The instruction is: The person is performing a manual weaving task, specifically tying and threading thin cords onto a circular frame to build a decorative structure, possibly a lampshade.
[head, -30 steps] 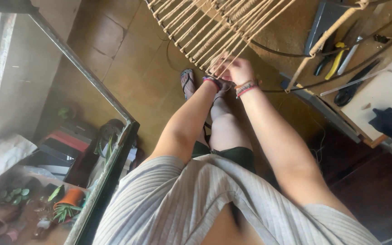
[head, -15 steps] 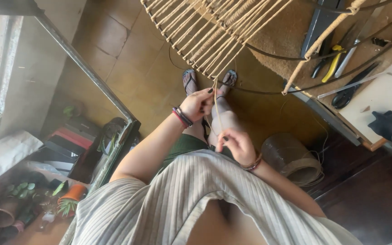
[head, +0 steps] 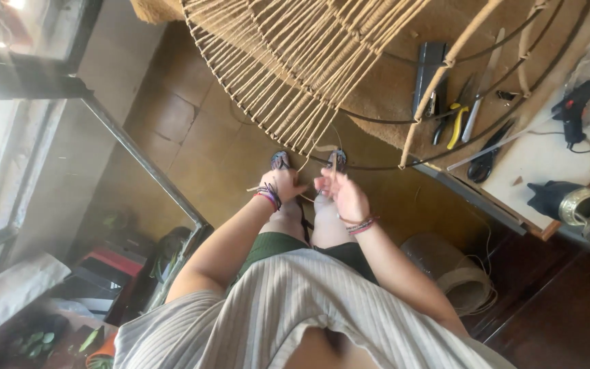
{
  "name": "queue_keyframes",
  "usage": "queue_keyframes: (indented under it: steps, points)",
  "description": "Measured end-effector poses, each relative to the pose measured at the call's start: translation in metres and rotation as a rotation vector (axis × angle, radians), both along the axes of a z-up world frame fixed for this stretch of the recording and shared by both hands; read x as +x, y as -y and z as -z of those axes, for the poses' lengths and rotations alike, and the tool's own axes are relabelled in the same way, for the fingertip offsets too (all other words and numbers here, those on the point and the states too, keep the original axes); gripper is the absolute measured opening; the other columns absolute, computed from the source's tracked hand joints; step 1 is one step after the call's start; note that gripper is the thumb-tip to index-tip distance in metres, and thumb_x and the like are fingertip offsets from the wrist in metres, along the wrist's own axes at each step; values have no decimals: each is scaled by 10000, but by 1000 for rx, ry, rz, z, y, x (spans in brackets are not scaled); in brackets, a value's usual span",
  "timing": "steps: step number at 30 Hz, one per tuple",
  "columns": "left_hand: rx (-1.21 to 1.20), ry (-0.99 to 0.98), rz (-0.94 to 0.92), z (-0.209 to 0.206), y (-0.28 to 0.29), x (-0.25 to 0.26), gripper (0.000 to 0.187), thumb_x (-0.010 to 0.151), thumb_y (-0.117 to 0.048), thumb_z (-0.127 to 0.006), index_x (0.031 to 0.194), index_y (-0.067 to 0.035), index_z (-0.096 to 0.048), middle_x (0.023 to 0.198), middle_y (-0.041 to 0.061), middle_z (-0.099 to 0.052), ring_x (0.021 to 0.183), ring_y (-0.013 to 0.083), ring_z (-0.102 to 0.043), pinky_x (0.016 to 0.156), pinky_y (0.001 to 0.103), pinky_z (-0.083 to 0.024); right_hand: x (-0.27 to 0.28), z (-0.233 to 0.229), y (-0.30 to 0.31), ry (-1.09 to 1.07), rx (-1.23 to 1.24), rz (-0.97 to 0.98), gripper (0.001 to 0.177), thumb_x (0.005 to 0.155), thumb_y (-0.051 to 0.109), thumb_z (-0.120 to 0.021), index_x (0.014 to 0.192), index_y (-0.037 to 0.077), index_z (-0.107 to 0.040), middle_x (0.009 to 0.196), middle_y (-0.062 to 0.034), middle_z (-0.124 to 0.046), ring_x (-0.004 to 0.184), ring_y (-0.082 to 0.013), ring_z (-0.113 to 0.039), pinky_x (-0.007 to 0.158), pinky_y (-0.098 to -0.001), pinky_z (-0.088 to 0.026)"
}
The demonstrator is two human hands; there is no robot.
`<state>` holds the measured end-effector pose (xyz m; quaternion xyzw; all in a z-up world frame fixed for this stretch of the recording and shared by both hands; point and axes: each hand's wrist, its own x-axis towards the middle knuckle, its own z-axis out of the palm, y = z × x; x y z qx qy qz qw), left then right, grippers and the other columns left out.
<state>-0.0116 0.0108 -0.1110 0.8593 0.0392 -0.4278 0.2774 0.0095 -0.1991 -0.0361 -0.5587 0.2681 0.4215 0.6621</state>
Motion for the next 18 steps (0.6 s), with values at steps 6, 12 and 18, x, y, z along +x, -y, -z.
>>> queue_keyframes:
  steps: [6, 12, 18]
  points:
    - [-241, -196, -552, 70, 32, -33, 415, 885, -539, -588, 937, -176, -782, 952, 142, -763, 986, 348, -728, 841, 434, -584, -23, -43, -7, 594, -692, -1286, 257, 939, 312, -582, 843, 266, -815, 911, -133, -783, 972, -321, -752, 809, -363, -590]
    - [0, 4, -289, -45, 2, -2, 889, 707, -802, -705, 1075, -1, -592, 1052, 268, -722, 1036, 396, -728, 884, 489, -621, -36, 82, 30, 128, 172, -226, 522, 1022, 354, -316, 1283, 103, -693, 1287, -181, -713, 1269, -304, -627, 1036, -360, -439]
    - [-83, 114, 85, -28, -14, -5, 290, 870, -418, -618, 972, -197, -776, 1079, 75, -749, 1074, 354, -722, 900, 455, -620, -49, 59, 25, 597, -384, -539, 256, 952, 87, -596, 1165, -3, -705, 897, -212, -750, 834, -362, -733, 718, -392, -586]
